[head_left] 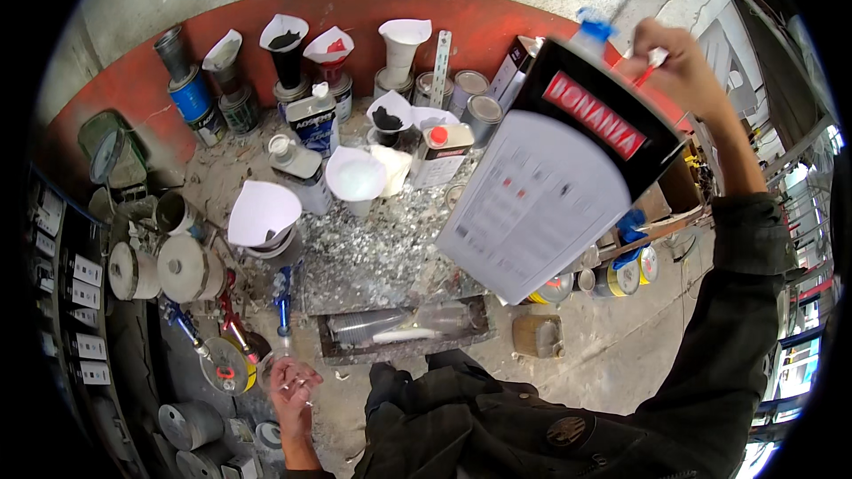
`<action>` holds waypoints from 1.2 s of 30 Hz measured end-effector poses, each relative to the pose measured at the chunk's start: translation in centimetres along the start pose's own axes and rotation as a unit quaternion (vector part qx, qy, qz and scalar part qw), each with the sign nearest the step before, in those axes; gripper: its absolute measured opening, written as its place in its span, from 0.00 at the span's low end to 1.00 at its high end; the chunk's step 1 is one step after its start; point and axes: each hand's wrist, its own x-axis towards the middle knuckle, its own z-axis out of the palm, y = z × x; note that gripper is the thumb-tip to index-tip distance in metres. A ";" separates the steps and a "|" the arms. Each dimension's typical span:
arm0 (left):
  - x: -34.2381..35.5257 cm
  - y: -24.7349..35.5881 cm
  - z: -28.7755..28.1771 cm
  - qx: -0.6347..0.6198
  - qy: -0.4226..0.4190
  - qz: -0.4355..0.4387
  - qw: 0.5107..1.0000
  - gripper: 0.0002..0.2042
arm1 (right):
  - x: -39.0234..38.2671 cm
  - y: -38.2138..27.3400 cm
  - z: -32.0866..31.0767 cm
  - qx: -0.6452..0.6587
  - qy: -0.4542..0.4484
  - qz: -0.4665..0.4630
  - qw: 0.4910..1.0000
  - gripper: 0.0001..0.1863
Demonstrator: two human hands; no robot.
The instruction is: The person squats in a workshop, detaches a spray gun cup, pours liquid from a yellow drum into it, and reattaches the cup. They then stir a grey liquid in a bowl with a ladle, pour it into the cup, and reattach the gun. Finally, they pour a clear liquid from a metal can into a plastic cup.
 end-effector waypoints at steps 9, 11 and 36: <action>0.1 -0.3 1.8 0.116 -0.162 -0.008 0.980 0.38 | 0.6 -7.3 14.8 -0.153 -0.197 -0.301 0.920 0.05; 0.8 0.6 3.9 0.139 -0.196 0.013 0.971 0.35 | 0.2 -7.1 16.5 -0.152 -0.191 -0.329 0.912 0.03; 10.8 4.0 19.3 0.465 -0.298 0.365 0.750 0.31 | -5.4 -14.3 21.6 0.744 0.273 0.404 0.457 0.13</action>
